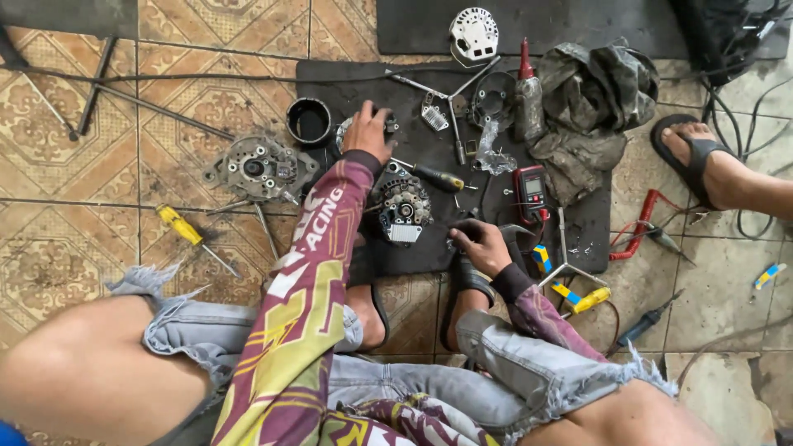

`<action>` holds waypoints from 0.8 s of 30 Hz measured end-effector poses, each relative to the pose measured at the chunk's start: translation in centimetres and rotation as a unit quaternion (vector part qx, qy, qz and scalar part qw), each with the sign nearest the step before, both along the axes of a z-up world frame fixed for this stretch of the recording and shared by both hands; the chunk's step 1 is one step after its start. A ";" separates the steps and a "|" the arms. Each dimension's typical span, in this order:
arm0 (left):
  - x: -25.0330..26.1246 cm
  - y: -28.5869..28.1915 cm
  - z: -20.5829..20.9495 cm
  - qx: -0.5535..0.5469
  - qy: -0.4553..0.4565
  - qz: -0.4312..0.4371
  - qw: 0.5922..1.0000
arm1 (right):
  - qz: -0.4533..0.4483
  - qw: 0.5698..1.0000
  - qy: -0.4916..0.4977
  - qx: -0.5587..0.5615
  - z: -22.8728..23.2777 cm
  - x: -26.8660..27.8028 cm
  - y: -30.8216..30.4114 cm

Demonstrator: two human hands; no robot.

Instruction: Soldering wires and components during the repair of an automotive alternator

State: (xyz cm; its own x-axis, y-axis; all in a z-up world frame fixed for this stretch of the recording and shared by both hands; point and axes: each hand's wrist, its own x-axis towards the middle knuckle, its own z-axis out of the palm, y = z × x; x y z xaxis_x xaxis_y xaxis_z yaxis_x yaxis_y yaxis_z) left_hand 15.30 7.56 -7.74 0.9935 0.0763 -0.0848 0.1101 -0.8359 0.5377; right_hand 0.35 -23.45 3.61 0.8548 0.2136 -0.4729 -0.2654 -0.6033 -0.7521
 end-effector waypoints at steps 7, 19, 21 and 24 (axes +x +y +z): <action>1.6 0.6 -3.5 0.101 -0.027 -0.053 0.993 | -0.041 0.998 0.016 0.033 1.0 0.3 -0.3; -15.8 -6.2 19.2 -0.271 -0.289 -0.155 0.905 | 0.090 0.966 -0.107 0.216 14.3 2.9 3.0; -17.6 -7.1 21.8 -0.351 -0.263 -0.126 0.890 | 0.147 0.960 -0.120 0.207 16.0 2.9 3.3; -19.8 -7.2 22.3 -0.464 -0.219 -0.064 0.856 | 0.195 0.943 -0.187 0.195 17.3 2.6 3.6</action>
